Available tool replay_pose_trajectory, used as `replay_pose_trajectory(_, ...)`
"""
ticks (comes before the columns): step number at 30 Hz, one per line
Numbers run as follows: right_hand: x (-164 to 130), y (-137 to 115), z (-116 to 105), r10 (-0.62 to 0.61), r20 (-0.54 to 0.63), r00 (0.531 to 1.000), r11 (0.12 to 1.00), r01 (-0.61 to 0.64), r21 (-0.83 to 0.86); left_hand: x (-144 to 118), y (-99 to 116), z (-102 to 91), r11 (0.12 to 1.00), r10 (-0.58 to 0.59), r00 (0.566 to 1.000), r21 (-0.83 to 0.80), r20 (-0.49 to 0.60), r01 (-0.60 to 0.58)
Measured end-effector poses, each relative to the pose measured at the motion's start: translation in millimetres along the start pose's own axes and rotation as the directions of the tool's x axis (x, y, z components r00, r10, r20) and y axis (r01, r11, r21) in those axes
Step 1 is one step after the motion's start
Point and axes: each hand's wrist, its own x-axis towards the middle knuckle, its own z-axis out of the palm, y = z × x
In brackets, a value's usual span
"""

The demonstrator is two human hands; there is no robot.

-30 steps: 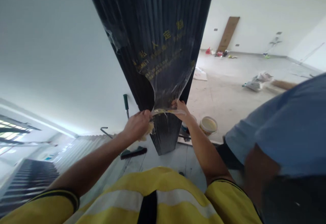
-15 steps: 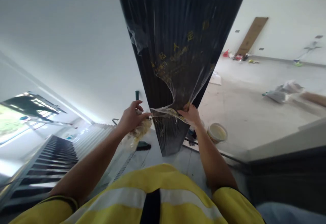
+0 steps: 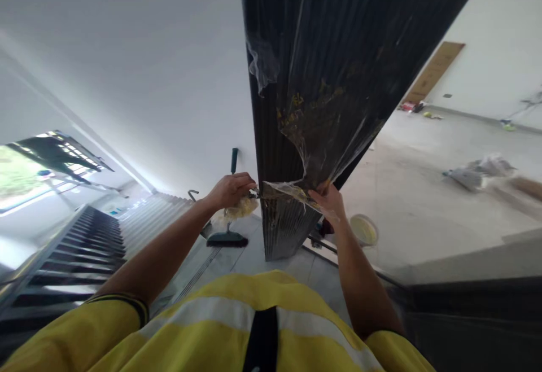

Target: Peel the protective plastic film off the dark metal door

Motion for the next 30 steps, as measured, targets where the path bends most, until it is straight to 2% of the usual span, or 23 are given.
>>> replay_pose_trajectory(5, 0.5, 9.9, 1.1, 0.0, -0.01, 1.0, 1.0, 0.0, 0.008, -27.1, -9.2, 23.9, 0.949, -0.097, 0.975, -0.315, -0.199, 0.03)
replay_pose_trajectory(8, 3.0, 18.2, 2.0, 0.013, -0.019, 1.0, 1.0, -0.013, -0.016, -43.0, -5.1, 36.3, 0.859, -0.197, 0.944, -0.51, -0.264, 0.037)
replay_pose_trajectory(10, 3.6, 19.1, 1.5, 0.022, -0.025, 0.999, 0.999, -0.023, -0.03, -49.3, -1.5, 41.5, 0.75, -0.276, 0.933, -0.659, -0.232, 0.058)
replay_pose_trajectory(14, 2.1, 13.4, -0.9, 0.029, -0.06, 0.998, 0.999, -0.032, -0.044, -49.9, -1.0, 46.3, 0.454, -0.39, 0.913, -0.887, -0.116, 0.082)
replay_pose_trajectory(18, 1.2, 13.4, -1.6, 0.016, -0.043, 0.999, 1.0, -0.017, -0.019, -44.4, -9.4, 51.7, 0.174, -0.446, 0.894, -0.984, -0.04, 0.043)
replay_pose_trajectory(21, 1.4, 17.4, -1.8, 0.007, -0.025, 1.0, 1.0, -0.008, -0.002, -40.7, -17.0, 57.7, 0.063, -0.471, 0.882, -0.998, -0.006, 0.027)
replay_pose_trajectory(23, 1.3, 19.2, -2.3, 0.002, -0.021, 1.0, 1.0, -0.002, -0.003, -37.3, -20.8, 59.5, 0.075, -0.5, 0.866, -0.995, 0.02, 0.066)
replay_pose_trajectory(24, 1.1, 19.7, -2.6, -0.001, -0.018, 1.0, 1.0, 0.001, -0.007, -35.0, -21.7, 58.6, 0.129, -0.512, 0.859, -0.986, 0.023, 0.103)
replay_pose_trajectory(25, 0.8, 19.9, -2.9, -0.002, -0.014, 1.0, 1.0, 0.002, -0.014, -32.1, -21.7, 56.2, 0.224, -0.513, 0.858, -0.962, 0.018, 0.154)
replay_pose_trajectory(27, 0.1, 19.5, -3.7, -0.005, -0.004, 1.0, 1.0, 0.005, -0.02, -24.4, -18.9, 46.8, 0.486, -0.47, 0.883, -0.829, 0.02, 0.277)
replay_pose_trajectory(29, -0.5, 18.1, -4.7, -0.007, 0.017, 1.0, 1.0, 0.007, -0.019, -14.7, -13.1, 32.7, 0.72, -0.396, 0.916, -0.596, 0.069, 0.356)
replay_pose_trajectory(30, -0.6, 17.0, -5.4, -0.007, 0.028, 1.0, 1.0, 0.008, -0.022, -9.7, -9.7, 25.0, 0.797, -0.365, 0.924, -0.474, 0.116, 0.374)
